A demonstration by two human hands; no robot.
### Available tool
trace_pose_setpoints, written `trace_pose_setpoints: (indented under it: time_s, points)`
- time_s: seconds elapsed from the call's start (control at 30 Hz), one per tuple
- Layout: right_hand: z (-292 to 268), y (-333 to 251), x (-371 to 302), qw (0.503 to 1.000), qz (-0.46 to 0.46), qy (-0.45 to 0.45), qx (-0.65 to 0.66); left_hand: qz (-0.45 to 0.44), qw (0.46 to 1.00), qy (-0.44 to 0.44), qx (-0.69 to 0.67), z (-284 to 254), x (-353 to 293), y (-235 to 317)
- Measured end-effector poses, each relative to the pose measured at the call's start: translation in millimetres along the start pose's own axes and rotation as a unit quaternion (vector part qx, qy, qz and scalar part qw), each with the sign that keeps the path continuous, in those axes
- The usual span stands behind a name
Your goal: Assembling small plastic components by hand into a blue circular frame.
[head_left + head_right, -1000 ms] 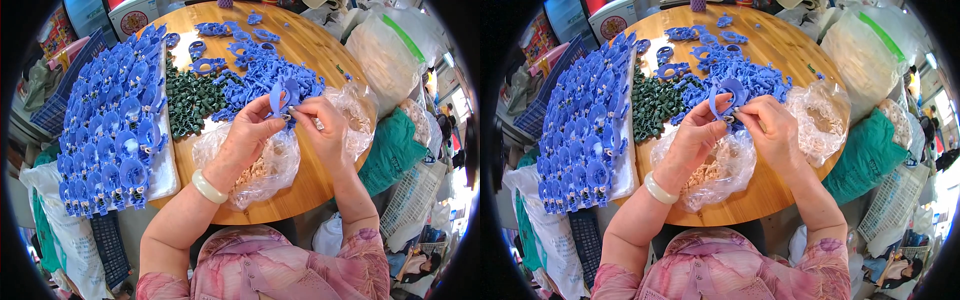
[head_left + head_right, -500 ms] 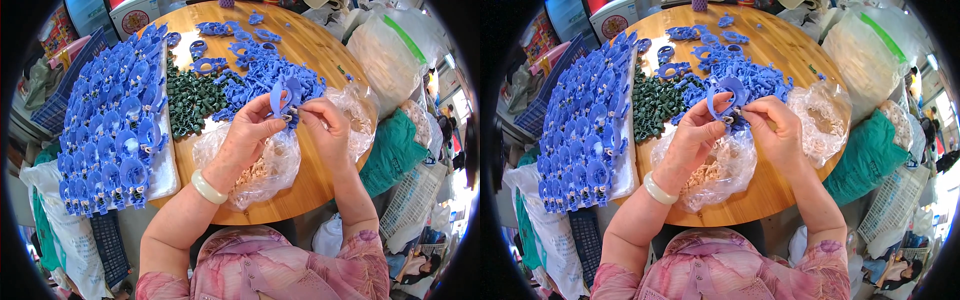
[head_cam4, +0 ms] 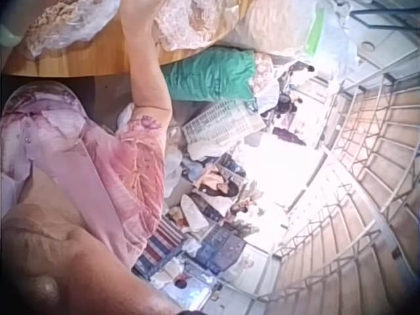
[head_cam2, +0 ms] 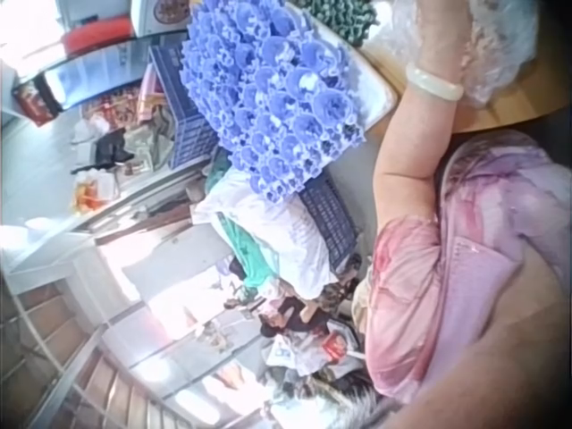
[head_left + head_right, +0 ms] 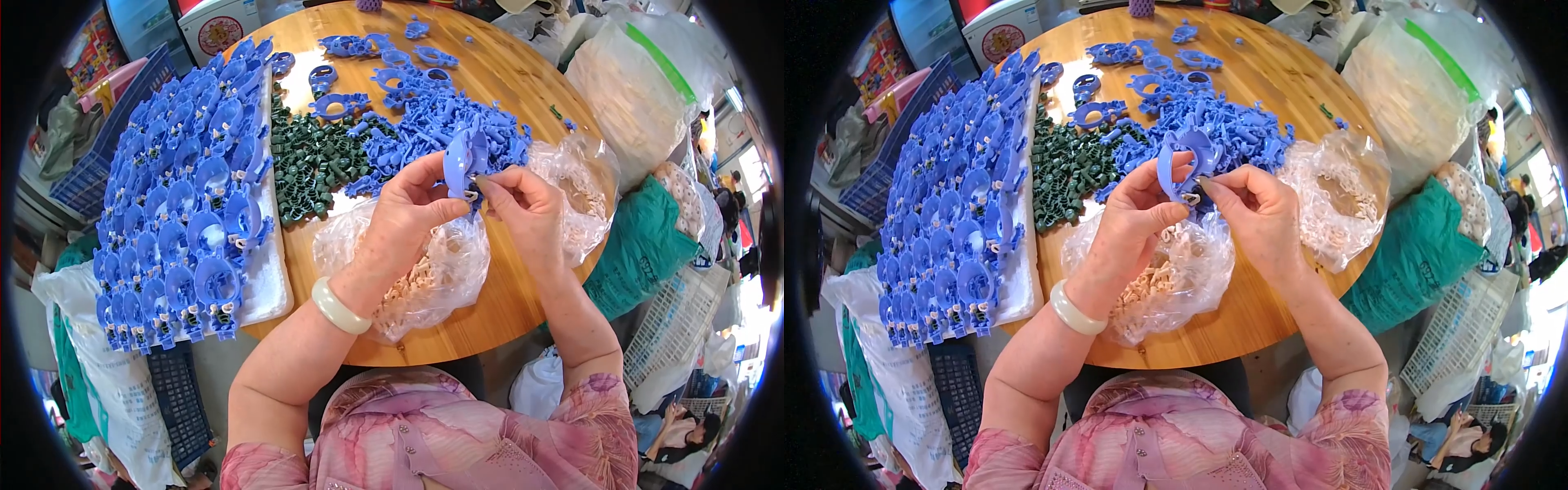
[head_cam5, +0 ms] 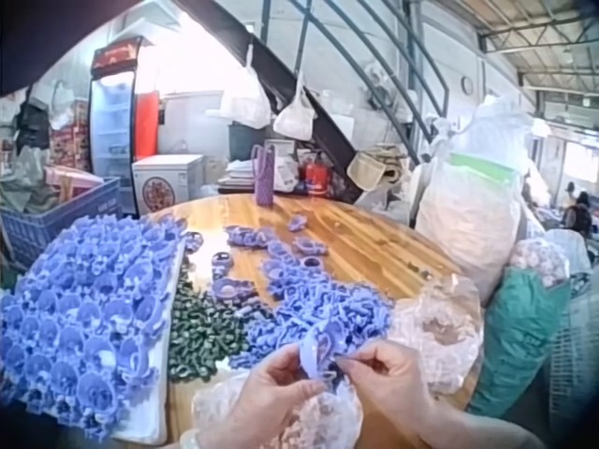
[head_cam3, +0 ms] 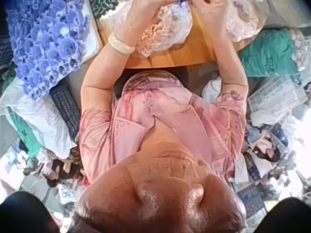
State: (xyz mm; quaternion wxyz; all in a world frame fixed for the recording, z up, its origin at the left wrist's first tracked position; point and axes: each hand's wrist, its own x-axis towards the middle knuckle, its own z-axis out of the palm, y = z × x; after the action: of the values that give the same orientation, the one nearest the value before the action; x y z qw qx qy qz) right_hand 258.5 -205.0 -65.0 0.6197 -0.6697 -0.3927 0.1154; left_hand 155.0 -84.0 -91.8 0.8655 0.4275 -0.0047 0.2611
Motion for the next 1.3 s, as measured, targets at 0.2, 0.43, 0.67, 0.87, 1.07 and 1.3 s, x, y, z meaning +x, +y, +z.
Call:
trace_pose_setpoints:
  time_s: [0.2,0.43,0.67,0.87,1.07,1.3]
  points:
    - [-17,-21,5,0.997,0.044,-0.063,-0.001,-0.087,0.991,-0.049,-0.093,-7,2,1]
    - [-27,-15,33,0.964,0.167,-0.119,0.171,-0.156,0.965,-0.144,-0.156,-11,3,-3]
    - [-35,12,38,0.913,0.171,-0.174,0.327,0.109,0.974,0.081,0.183,1,0,6]
    - [-34,28,40,0.916,0.196,-0.099,0.336,0.366,0.719,-0.104,0.581,10,0,18]
    - [-35,31,39,0.910,0.203,-0.136,0.334,0.364,0.662,-0.144,0.640,11,1,6]
    - [-32,31,35,0.934,0.234,-0.123,0.241,0.344,0.719,-0.081,0.598,7,0,6]
